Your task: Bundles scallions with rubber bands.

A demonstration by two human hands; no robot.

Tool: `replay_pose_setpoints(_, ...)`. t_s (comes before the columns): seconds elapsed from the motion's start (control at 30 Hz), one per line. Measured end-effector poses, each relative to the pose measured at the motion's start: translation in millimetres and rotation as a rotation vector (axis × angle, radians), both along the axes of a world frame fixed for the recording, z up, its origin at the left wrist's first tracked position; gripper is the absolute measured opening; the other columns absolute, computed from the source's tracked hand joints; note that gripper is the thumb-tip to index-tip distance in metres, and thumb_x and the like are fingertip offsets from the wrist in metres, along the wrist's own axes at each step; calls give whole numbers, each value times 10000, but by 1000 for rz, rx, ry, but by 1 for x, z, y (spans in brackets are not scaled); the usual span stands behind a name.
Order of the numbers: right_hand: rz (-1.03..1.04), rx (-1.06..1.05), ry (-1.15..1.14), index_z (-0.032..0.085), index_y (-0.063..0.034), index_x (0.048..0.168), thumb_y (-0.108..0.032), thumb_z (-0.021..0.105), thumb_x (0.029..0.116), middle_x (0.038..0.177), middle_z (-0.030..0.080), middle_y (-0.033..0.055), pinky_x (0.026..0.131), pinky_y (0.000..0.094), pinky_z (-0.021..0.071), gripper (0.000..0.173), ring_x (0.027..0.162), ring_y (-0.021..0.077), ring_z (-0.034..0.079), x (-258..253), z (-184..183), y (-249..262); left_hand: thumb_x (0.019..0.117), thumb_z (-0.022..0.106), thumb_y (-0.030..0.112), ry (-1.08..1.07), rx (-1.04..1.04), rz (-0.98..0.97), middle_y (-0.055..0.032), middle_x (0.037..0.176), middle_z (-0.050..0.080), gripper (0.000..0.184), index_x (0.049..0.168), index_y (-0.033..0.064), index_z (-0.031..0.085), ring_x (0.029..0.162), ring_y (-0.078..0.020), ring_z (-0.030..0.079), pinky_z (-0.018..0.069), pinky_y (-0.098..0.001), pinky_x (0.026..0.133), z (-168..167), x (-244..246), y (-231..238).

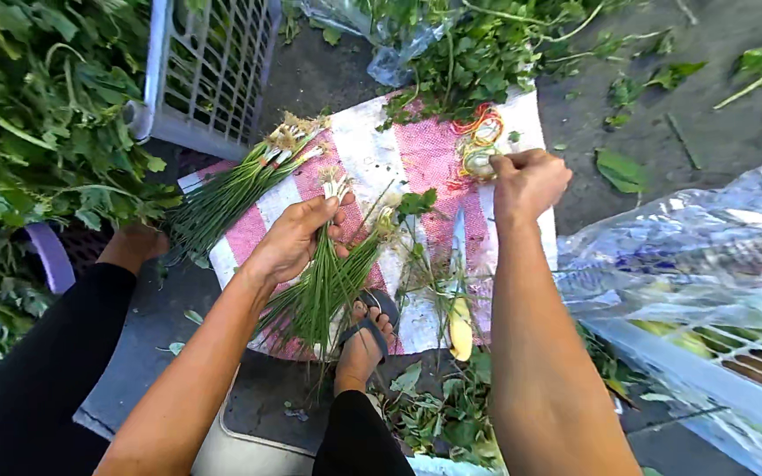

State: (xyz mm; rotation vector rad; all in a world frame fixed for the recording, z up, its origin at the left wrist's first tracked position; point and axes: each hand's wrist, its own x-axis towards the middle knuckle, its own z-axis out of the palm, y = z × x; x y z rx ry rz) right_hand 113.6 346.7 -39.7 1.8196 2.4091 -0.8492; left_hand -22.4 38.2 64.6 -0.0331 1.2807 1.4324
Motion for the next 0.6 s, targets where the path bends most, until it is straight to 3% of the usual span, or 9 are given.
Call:
replay_pose_setpoints(0.1,41,24,0,736,-10,1117,-405,645,972,1142,690,286,940,706,421,430,1130,487,621,9,24,-1,1113,384,277,40,25,-8,-4,837,585,310,1221,105,618,608,-100,587,601,-322,603,14,-2,-8)
replay_pose_setpoints(0.17,60,-35,120,701,60,1121,-357,694,958,1144,667,313,950,681,438,448,1100,477,622,17,39,1,1119,367,241,107,21,-59,-12,856,605,287,1213,85,589,643,-98,620,605,-300,632,24,-2,-17)
replay_pose_setpoints(0.2,41,-86,226,683,72,1119,-332,731,940,1120,670,279,904,625,507,445,1029,412,653,22,44,4,1118,365,214,156,20,-101,-19,883,626,286,1233,65,582,680,-96,640,605,-286,661,29,-2,-22)
replay_pose_setpoints(0.27,-86,-243,476,642,-2,1089,-239,775,901,1024,669,84,781,412,599,330,861,182,673,28,57,2,1109,385,160,255,3,-189,-36,921,641,274,1250,20,574,758,-101,646,584,-278,722,39,1,-33)
replay_pose_setpoints(0.3,-156,-307,590,620,-35,1046,-160,743,902,958,675,30,739,366,609,227,801,140,681,29,66,-2,1103,408,145,305,-28,-224,-46,924,639,257,1238,9,578,776,-107,632,566,-281,740,43,4,-40)
replay_pose_setpoints(0.37,-228,-408,732,549,-78,978,-63,624,952,875,674,4,712,335,609,81,747,131,683,29,89,-14,1105,434,177,466,-118,-308,-68,917,641,262,1208,0,597,774,-120,613,540,-293,744,47,13,-55)
replay_pose_setpoints(0.43,-248,-504,845,520,-122,922,-42,512,1005,807,691,-8,635,266,590,115,678,101,678,33,107,-30,1114,417,242,606,-218,-403,-103,929,661,316,1208,7,607,775,-162,633,546,-348,750,52,22,-71)
replay_pose_setpoints(0.53,-285,-709,1015,545,-176,944,-128,389,1077,793,620,-76,467,127,407,210,507,-15,470,40,131,-63,1124,385,261,622,-217,-438,-112,946,657,354,1219,-11,591,805,-169,645,552,-357,796,64,35,-87)
replay_pose_setpoints(0.6,-273,-866,1071,595,-189,970,-299,288,1130,768,643,-104,430,102,375,363,463,-45,444,46,150,-90,1126,373,277,555,-164,-385,-100,955,636,374,1264,3,588,797,-151,626,549,-338,777,76,43,-95)
